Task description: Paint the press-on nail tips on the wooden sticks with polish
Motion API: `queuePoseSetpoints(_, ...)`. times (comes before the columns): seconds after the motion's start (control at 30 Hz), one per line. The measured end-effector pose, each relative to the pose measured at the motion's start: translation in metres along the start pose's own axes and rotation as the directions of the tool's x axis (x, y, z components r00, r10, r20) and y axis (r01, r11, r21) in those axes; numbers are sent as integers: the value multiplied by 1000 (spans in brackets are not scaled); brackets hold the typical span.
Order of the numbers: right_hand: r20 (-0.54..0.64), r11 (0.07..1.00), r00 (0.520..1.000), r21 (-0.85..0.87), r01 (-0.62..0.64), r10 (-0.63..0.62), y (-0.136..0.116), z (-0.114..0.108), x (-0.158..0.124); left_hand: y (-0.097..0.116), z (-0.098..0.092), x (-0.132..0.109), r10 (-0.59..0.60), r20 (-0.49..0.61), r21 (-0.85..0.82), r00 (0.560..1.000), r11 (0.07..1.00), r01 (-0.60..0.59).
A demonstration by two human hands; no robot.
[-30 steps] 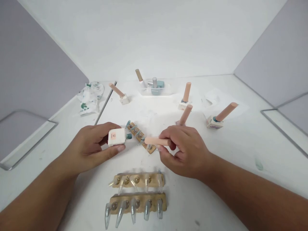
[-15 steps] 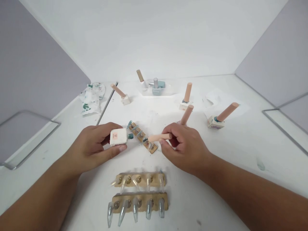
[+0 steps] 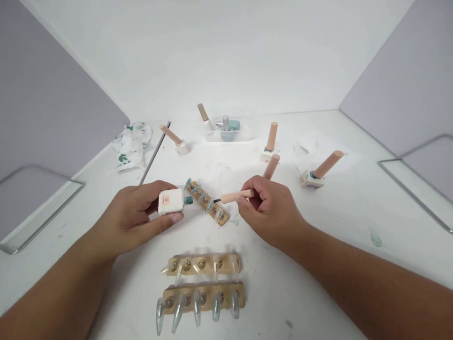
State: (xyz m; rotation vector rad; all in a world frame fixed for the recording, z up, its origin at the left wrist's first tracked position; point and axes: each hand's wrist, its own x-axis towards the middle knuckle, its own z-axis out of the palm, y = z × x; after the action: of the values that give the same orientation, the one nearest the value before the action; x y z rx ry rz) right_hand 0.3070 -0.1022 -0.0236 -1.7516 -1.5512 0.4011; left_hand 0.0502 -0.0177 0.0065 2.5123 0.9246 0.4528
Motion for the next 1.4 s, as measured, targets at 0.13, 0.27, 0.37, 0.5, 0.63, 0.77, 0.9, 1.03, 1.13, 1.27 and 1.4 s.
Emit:
queuePoseSetpoints(0.13, -44, 999, 999, 30, 28, -26, -4, -1, -3, -1, 1, 0, 5, 0, 11, 1000, 1000, -5)
queuePoseSetpoints(0.27, -39, 991, 990, -15, 135, -135, -4, -1, -5, -2, 1, -1, 9, -2, 8, 1000, 1000, -9)
queuePoseSetpoints(0.37, -47, 967, 970, -108, 231, -237, -1, -2, -5, -1, 1, -1, 13, -9, 5, 1000, 1000, -13)
queuePoseSetpoints(0.5, -101, 934, 937, -168, 315, -335, 1, -5, -3, 0, 0, 0, 9, -6, 8, 1000, 1000, -9)
queuePoseSetpoints(0.63, -93, 928, 931, -155, 337, -354, -1, -4, -3, 0, 0, 0, 2, 0, 19, 1000, 1000, -2)
queuePoseSetpoints(0.77, -57, 913, 924, -186, 362, -378, 0, -3, -3, -1, 1, 0, 7, -3, 22, 1000, 1000, -7)
queuePoseSetpoints(0.9, -69, 917, 926, -183, 355, -372, 0, -2, -3, 0, 1, 0, 4, -3, 24, 1000, 1000, -4)
queuePoseSetpoints(1.03, -62, 907, 916, -181, 379, -396, -1, -1, -1, 0, 1, 0, 0, 4, 25, 1000, 1000, 0)
queuePoseSetpoints(1.13, -59, 895, 909, -214, 391, -412, 0, -2, -2, 0, 1, 0, -5, 1, 32, 1000, 999, 5)
queuePoseSetpoints(1.27, -61, 903, 912, -177, 390, -406, 0, -5, -3, -1, 1, 0, 0, 6, 22, 1000, 1000, 0)
queuePoseSetpoints(1.4, -34, 914, 920, -136, 383, -391, 0, -4, -1, -1, 1, 0, 0, 3, 20, 1000, 1000, 0)
